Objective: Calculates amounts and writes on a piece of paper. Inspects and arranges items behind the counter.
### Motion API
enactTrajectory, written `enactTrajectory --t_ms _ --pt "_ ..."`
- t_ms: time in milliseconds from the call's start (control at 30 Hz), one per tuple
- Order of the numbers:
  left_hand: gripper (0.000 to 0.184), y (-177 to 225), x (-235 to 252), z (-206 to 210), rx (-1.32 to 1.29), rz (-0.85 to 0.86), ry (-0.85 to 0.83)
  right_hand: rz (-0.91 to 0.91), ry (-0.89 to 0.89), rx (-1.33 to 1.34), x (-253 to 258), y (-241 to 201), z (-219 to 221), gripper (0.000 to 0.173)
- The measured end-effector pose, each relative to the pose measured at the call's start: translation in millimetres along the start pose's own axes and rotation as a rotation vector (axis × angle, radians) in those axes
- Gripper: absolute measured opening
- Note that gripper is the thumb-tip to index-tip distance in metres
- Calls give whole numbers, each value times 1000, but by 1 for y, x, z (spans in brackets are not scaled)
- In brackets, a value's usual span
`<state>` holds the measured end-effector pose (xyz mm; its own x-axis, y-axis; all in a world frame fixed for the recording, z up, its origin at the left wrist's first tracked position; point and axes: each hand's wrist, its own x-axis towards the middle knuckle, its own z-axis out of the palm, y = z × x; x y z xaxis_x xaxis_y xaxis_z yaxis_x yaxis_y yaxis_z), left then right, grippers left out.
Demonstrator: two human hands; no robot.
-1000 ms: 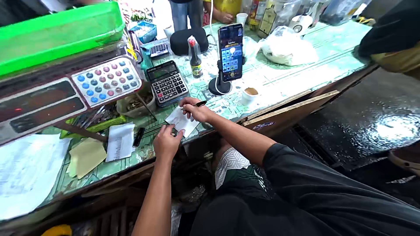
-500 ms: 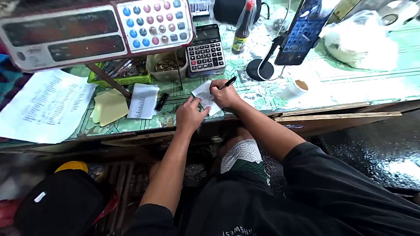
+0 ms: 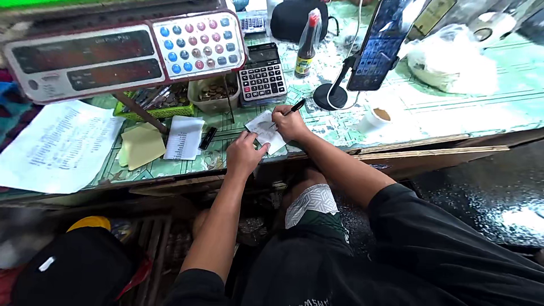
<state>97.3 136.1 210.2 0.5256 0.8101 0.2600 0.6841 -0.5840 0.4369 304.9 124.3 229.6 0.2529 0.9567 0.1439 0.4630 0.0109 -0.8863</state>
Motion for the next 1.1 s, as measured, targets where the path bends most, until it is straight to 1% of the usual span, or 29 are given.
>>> enactTrajectory --t_ms 100,267,467,633,800,900,967,1100 --pt "47 -2 -2 1 0 -1 -2 -72 -69 3 0 1 -1 24" --pt "47 -2 -2 0 -22 11 -1 -103 -82 0 -2 3 0 25" --pt "46 -3 -1 2 -12 22 8 -141 -66 -92 -3 4 3 26" --pt "47 -4 0 3 -3 13 -1 -101 -7 -82 -4 4 5 26" --pt "46 -2 0 2 -11 28 14 -97 -38 -74 -4 1 0 28" --pt "45 -9 -3 1 -15 33 13 -72 45 -51 -2 4 7 25" --pt "46 -6 -1 3 -22 28 -8 -54 84 -81 -3 5 2 23" --pt "49 -3 0 -1 -11 -4 -23 -37 39 -119 -1 3 4 25"
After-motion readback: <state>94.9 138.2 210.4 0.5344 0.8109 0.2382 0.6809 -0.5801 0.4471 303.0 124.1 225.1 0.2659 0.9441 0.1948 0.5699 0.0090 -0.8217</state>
